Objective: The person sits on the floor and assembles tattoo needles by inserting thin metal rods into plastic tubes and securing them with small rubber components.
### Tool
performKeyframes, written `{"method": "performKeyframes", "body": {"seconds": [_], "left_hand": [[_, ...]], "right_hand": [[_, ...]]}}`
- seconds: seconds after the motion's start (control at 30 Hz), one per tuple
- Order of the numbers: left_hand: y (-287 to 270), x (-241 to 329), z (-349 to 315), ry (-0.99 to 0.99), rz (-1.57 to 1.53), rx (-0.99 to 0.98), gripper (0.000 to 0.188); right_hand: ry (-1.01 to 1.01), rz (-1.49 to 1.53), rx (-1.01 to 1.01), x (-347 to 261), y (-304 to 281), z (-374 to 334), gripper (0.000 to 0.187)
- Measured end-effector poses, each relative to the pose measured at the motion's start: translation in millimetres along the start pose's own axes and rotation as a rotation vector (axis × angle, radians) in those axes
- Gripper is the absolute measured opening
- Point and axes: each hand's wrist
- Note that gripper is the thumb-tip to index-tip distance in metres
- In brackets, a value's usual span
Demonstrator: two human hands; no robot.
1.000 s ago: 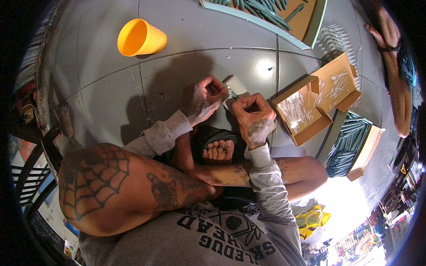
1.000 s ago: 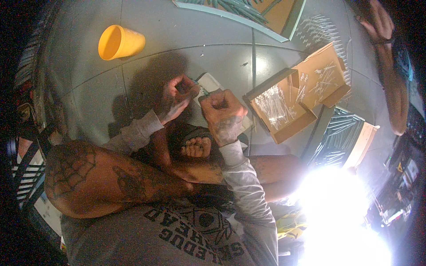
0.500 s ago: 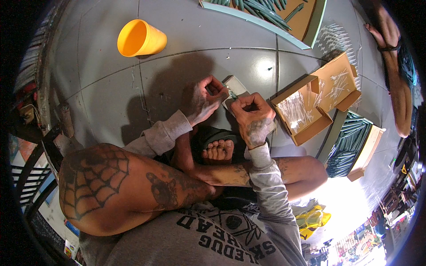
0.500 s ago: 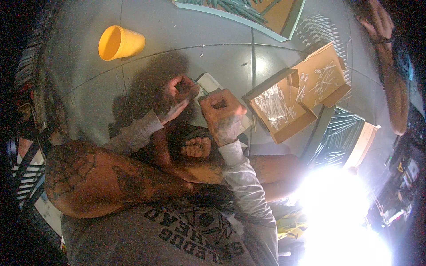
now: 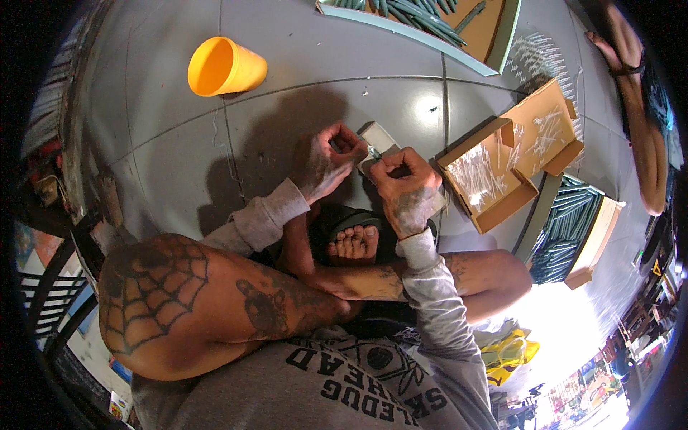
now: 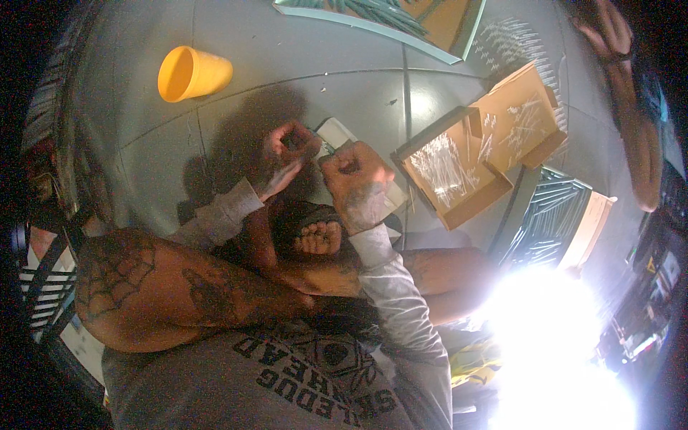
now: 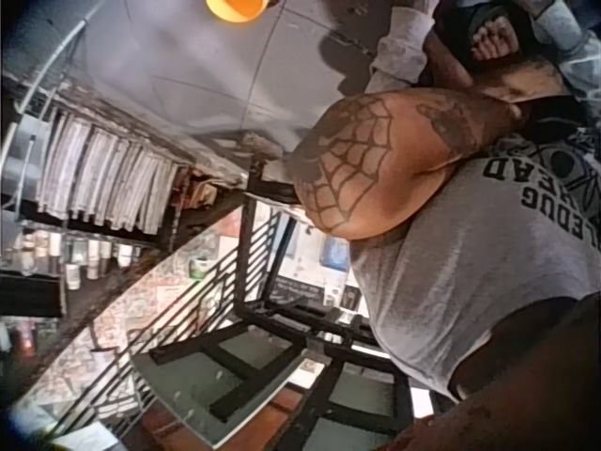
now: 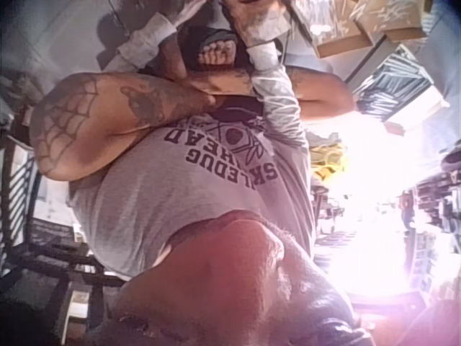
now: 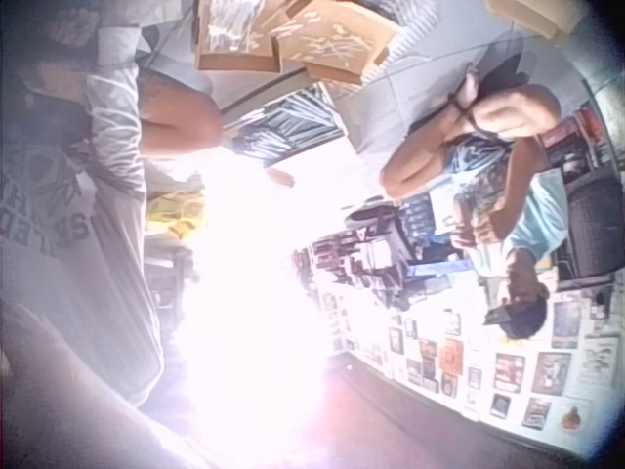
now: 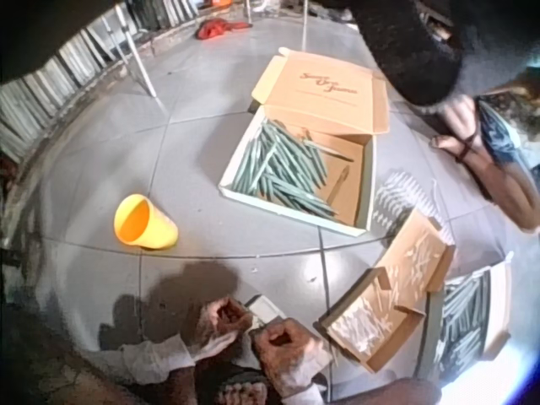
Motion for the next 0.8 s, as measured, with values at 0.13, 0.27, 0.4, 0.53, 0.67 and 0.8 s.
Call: {"method": "performKeyframes", "body": {"seconds": [0.13, 0.27, 0.4, 0.53, 0.67, 0.8], "left_hand": [[2, 2, -3, 0.032, -0.031, 0.013, 0.031], [2, 6, -4, -0.126, -0.185, -0.023, 0.03], [-2, 0, -1, -0.078, -0.023, 0.008, 0.029], [-6, -8, 5, -0.013, 0.186, 0.033, 0.033], [-6, -17, 7, 0.115, 0.14, 0.04, 0.038], [-11, -13, 9, 0.109, 0.278, 0.063, 0.038]], "right_hand": [[-0.016, 0.002, -0.009, -1, -1, 0, 0.013], [-0.013, -0.011, 0.011, 1, 1, 0, 0.013], [-0.042, -0.01, 0.026, 4, 2, 0, 0.012], [-0.058, -0.014, 0.041, 6, 5, 0, 0.012], [-0.042, -0.016, 0.031, 8, 5, -1, 0.013], [-0.03, -0.047, 0.021, 4, 5, 1, 0.014]]}}
Point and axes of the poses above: each hand's wrist, its own z-axis towards the middle knuckle, its own y-axis out of the palm, x = y × z, and after that the axes turned 13 degrees about x, right-handed
